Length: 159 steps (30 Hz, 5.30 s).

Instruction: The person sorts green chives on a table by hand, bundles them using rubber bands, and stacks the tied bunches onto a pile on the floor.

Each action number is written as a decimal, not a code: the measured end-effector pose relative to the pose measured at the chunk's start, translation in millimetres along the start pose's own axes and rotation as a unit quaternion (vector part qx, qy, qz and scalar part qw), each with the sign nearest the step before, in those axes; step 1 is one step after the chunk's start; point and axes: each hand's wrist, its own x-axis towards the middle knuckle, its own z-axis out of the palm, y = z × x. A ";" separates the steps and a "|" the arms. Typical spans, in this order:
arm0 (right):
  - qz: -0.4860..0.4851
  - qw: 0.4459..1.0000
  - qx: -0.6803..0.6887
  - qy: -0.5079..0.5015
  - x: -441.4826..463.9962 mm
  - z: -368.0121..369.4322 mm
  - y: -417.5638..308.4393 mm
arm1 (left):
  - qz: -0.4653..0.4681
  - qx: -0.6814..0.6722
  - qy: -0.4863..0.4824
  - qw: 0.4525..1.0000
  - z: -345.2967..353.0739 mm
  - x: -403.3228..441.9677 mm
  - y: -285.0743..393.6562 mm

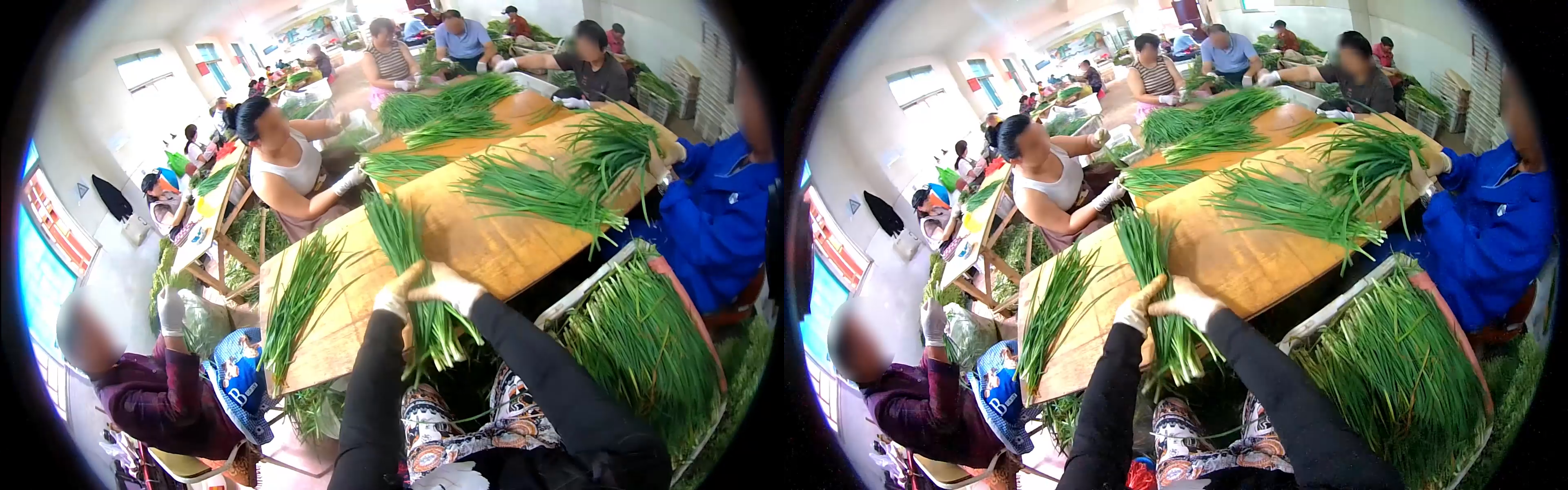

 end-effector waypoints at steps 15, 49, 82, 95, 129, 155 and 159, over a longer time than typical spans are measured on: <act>-0.421 0.905 0.053 0.042 -46.2 -18.2 -143.8 | 0.497 0.032 -0.161 0.852 92.1 -132.5 125.6; -0.515 0.790 0.329 0.053 -197.5 -77.7 -112.9 | 0.254 0.490 -0.076 0.831 54.7 -123.9 -142.9; -0.483 0.727 0.288 -0.393 -243.1 -163.5 -53.5 | 0.095 -0.095 -0.304 0.943 69.1 -174.3 -117.7; -0.461 0.740 0.265 -0.411 -239.7 -166.4 -64.5 | 0.100 -0.116 -0.124 0.980 -34.0 -133.6 -167.2; -0.458 0.774 0.284 -0.333 -233.7 -128.7 -86.4 | 0.213 -0.118 -0.116 0.963 4.5 -138.0 -170.3; -0.417 0.787 0.452 -0.042 -270.1 -158.0 -92.4 | 0.226 0.626 -0.091 0.741 -3.5 -168.3 -116.2; -0.318 0.846 0.356 0.239 -224.5 -147.6 -76.6 | 0.124 0.119 -0.373 0.912 31.1 -156.1 -123.4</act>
